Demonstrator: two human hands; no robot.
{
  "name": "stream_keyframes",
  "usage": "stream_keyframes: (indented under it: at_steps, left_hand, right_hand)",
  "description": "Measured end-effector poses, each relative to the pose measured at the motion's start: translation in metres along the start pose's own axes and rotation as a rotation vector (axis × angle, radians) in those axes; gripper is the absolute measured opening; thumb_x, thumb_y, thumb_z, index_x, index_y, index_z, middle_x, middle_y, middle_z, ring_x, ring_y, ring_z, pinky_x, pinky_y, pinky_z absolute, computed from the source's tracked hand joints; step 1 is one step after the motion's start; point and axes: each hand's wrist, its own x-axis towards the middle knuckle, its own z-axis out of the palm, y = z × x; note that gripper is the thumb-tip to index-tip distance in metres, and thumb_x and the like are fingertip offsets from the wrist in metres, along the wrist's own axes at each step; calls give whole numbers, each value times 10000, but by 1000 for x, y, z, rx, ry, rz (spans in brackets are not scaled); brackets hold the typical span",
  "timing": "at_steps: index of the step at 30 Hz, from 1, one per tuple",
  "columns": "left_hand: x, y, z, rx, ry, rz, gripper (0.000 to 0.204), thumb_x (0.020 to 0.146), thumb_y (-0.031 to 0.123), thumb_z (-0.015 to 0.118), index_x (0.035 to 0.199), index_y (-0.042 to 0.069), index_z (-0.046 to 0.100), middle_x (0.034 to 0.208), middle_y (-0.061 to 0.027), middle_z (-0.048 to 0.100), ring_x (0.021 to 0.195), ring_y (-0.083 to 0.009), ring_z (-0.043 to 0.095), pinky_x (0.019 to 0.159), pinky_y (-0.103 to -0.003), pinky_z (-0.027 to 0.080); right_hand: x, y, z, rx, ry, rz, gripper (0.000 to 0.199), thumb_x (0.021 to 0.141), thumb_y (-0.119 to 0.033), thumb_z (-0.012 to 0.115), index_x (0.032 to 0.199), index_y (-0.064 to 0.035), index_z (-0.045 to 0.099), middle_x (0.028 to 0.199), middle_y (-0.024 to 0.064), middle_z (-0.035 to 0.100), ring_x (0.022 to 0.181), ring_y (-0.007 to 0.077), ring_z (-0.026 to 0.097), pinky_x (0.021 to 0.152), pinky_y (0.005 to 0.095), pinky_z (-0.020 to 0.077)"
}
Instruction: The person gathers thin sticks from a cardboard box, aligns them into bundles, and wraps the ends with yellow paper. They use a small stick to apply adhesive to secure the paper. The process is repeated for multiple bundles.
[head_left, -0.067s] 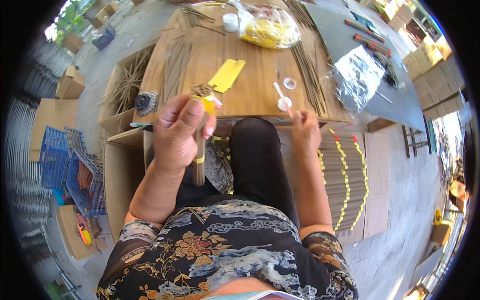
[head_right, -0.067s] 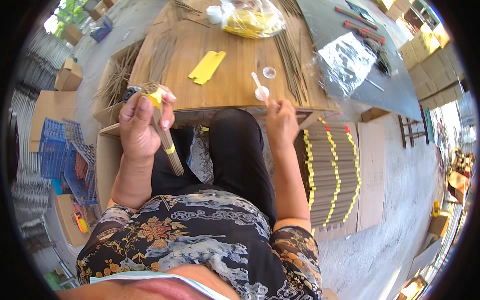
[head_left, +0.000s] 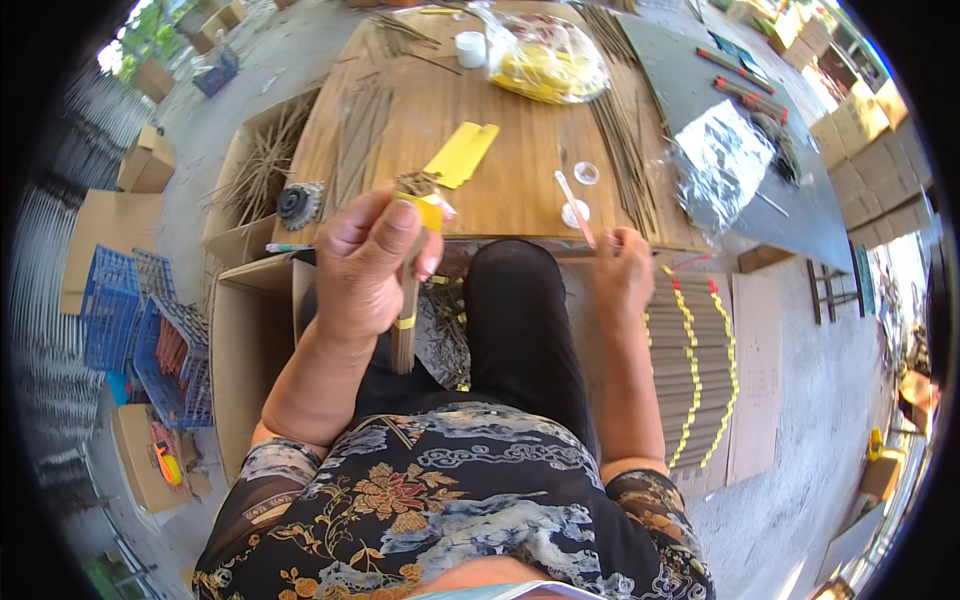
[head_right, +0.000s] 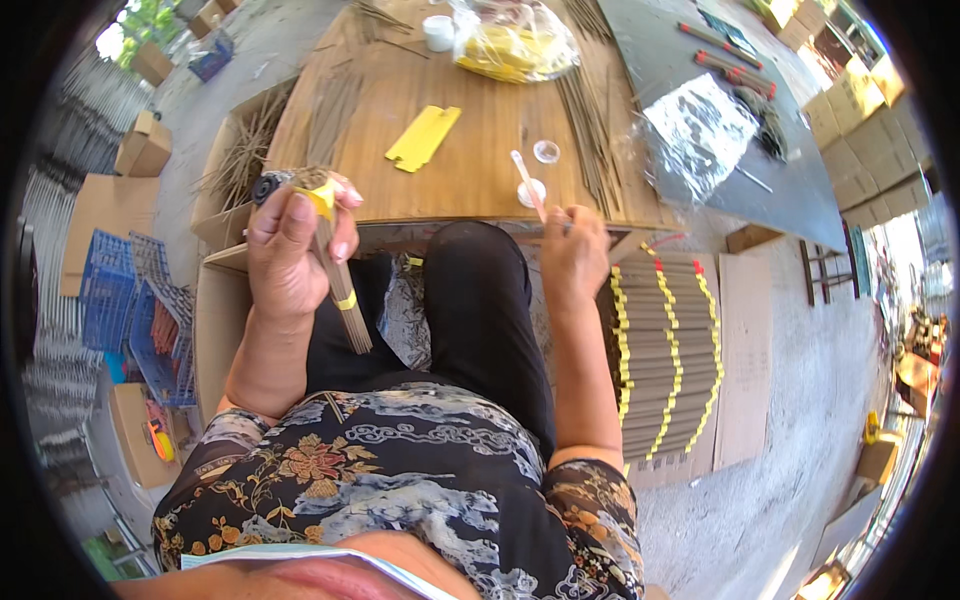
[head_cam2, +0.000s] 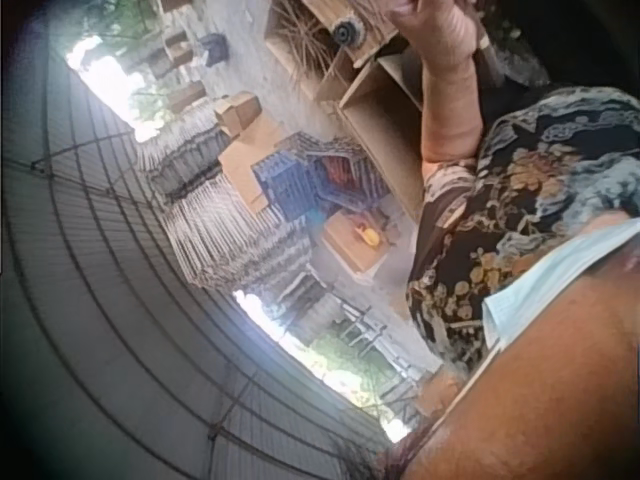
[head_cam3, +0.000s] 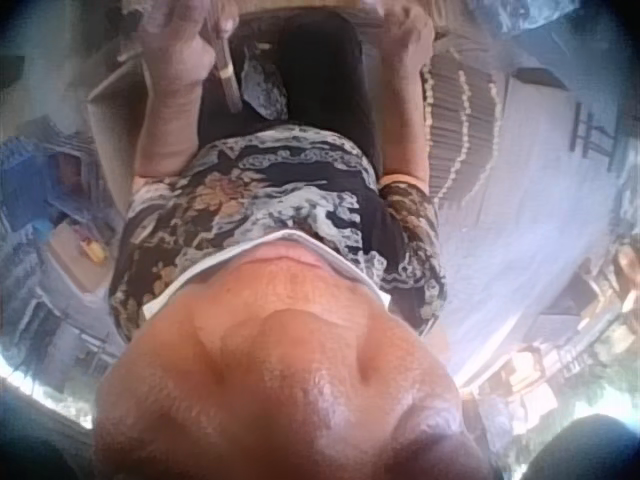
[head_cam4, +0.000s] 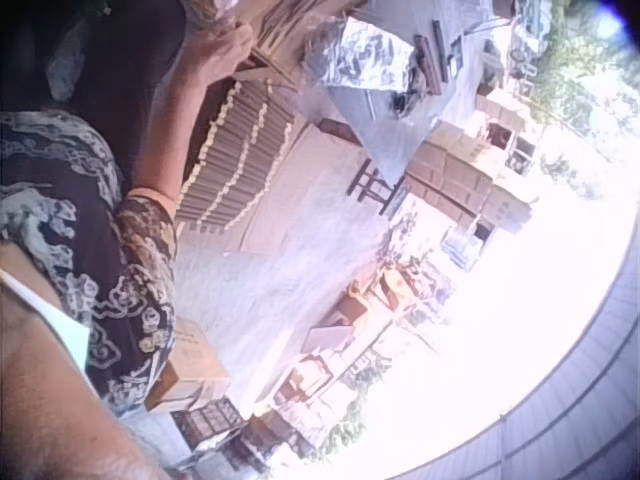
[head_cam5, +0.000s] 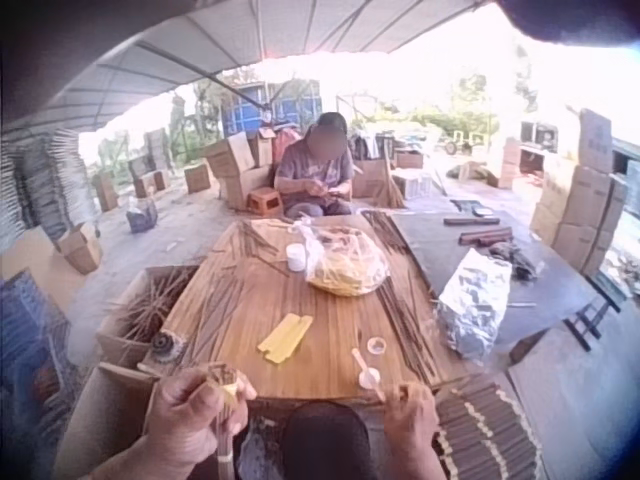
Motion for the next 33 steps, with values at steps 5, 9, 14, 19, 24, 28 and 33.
stream_keyframes:
  at_steps: [5,9,14,19,24,28,33]
  left_hand:
    - [-9,2,8,3,1,-28,322,880,264,518,956,-47,551,913,-138,565,577,-122,486,516,-224,392]
    - [-18,16,24,-8,39,-41,295,860,245,566,944,-38,567,736,-24,526,568,-60,463,493,-183,369]
    - [-31,28,18,-166,-98,-61,338,871,271,542,1000,-41,553,757,-36,527,565,-70,469,485,-183,384]
    - [-44,35,13,-265,-187,-68,356,887,273,508,1020,-55,543,785,-72,551,555,-103,495,469,-203,400]
    - [-47,42,13,-400,-266,-100,368,892,274,493,1031,-64,540,852,-128,570,521,-133,505,458,-220,405]
    - [-49,42,6,-465,-284,-122,382,892,276,491,1038,-74,535,898,-156,572,505,-145,508,454,-233,413]
    - [-48,44,-2,-518,-301,-131,407,895,291,478,1058,-79,527,962,-188,570,513,-147,506,462,-237,421]
  right_hand:
    - [-15,-89,-74,1006,-257,-151,393,759,-262,663,1032,-8,539,979,102,550,920,200,522,814,322,415]
    - [-20,-147,-77,1182,-441,-507,475,682,-239,738,1040,-6,529,1051,89,519,954,172,516,813,286,418]
    - [-27,-159,-70,1433,-829,-437,412,733,-118,690,1087,23,534,1103,123,481,868,146,567,658,216,497]
    - [-33,-162,-78,1450,-867,-527,375,726,-124,696,1047,32,580,1107,144,491,919,182,553,736,263,491]
    - [-34,-166,-78,1468,-809,-652,364,727,-160,693,1029,21,599,1068,158,548,971,214,537,836,322,429]
    - [-36,-171,-84,1510,-899,-615,344,738,-145,682,1030,18,601,1051,152,571,976,223,537,849,327,417]
    - [-31,-178,-79,1461,-883,-710,325,769,-106,650,1063,15,584,1037,133,583,976,205,536,840,316,420]
